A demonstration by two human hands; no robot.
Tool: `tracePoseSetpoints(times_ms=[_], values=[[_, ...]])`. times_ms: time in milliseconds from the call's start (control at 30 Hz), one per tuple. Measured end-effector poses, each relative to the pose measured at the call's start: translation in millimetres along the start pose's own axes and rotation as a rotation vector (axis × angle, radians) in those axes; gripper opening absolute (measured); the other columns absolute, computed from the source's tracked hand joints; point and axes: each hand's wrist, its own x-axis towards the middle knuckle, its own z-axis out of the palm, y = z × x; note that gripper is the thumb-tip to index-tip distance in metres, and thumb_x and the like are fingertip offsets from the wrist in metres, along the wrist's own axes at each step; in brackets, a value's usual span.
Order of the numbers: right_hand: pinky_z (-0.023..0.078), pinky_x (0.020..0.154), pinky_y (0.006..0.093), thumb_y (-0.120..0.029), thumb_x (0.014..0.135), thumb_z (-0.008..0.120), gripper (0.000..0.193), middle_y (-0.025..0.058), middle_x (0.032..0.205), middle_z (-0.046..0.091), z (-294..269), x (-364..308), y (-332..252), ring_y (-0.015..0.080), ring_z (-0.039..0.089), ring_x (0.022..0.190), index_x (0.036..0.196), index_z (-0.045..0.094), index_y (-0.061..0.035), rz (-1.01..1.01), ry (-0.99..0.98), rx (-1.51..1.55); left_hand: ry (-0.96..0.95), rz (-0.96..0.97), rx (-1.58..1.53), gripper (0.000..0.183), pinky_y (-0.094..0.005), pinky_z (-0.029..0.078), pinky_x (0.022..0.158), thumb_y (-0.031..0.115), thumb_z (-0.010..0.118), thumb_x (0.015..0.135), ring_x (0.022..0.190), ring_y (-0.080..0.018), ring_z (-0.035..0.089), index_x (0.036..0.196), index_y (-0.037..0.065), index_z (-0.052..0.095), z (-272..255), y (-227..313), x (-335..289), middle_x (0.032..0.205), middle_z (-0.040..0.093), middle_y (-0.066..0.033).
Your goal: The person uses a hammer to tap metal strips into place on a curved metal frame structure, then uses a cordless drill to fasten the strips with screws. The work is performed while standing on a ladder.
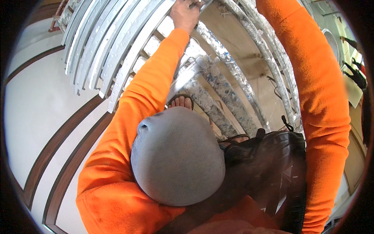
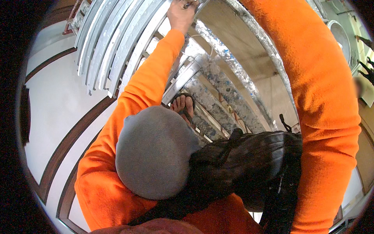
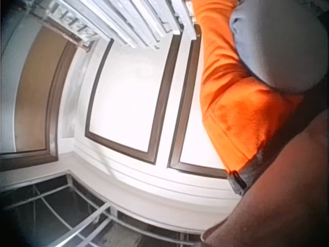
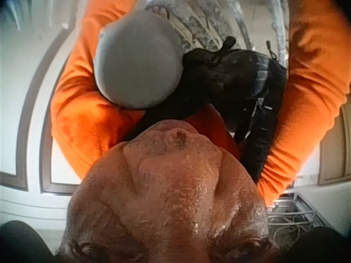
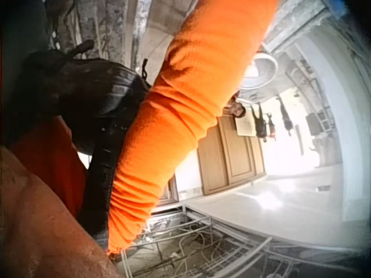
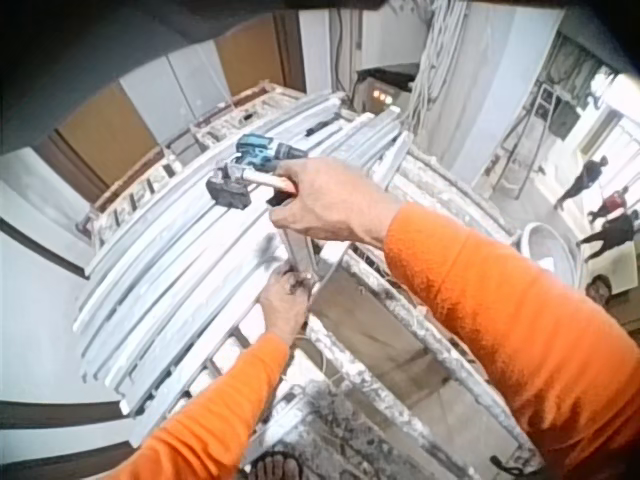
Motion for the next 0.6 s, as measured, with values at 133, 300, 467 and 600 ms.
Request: tracePoseSetpoints(times_ms=[133,300,467,600], values=[[0.056,0.085,0.0471,-0.032,0.083,0.067,0.039,0.0232,0.099,0.073,-11,-12,-4,0.0411,0.070,0.094,0.110,0.069,-0.0029,0.007,-0.029,-0.007,0.045,0.131,0.187,0.013,-0.0480,0.051,0.090,0.016,0.072,0.082,0.102,-0.0384,0.066,0.091,0.007,0.074,11,-4,-5,0.110,0.071,-0.0164],[0.056,0.085,0.0466,-0.033,0.085,0.070,0.042,0.0242,0.099,0.073,1,-10,9,0.0405,0.070,0.096,0.114,0.068,-0.0020,-0.043,0.050,0.055,0.117,0.123,0.134,0.012,-0.0491,0.049,0.090,0.015,0.070,0.082,0.101,-0.0384,0.064,0.091,0.009,0.075,16,3,-5,0.109,0.069,-0.0155],[0.054,0.077,0.0413,-0.025,0.094,0.067,0.040,0.0212,0.093,0.071,13,-17,6,0.0340,0.068,0.084,0.124,0.064,-0.0001,-0.065,0.194,0.339,0.068,0.020,0.182,0.010,-0.0506,0.048,0.090,0.014,0.069,0.082,0.100,-0.0395,0.063,0.090,0.009,0.072,7,3,-3,0.106,0.067,-0.0155],[0.050,0.071,0.0364,-0.016,0.100,0.061,0.030,0.0183,0.088,0.065,33,-67,9,0.0285,0.062,0.075,0.125,0.062,0.0006,-0.080,0.583,0.495,0.110,0.010,0.125,0.008,-0.0512,0.047,0.090,0.014,0.070,0.082,0.101,-0.0407,0.061,0.087,0.008,0.069,16,5,-6,0.105,0.066,-0.0161]])
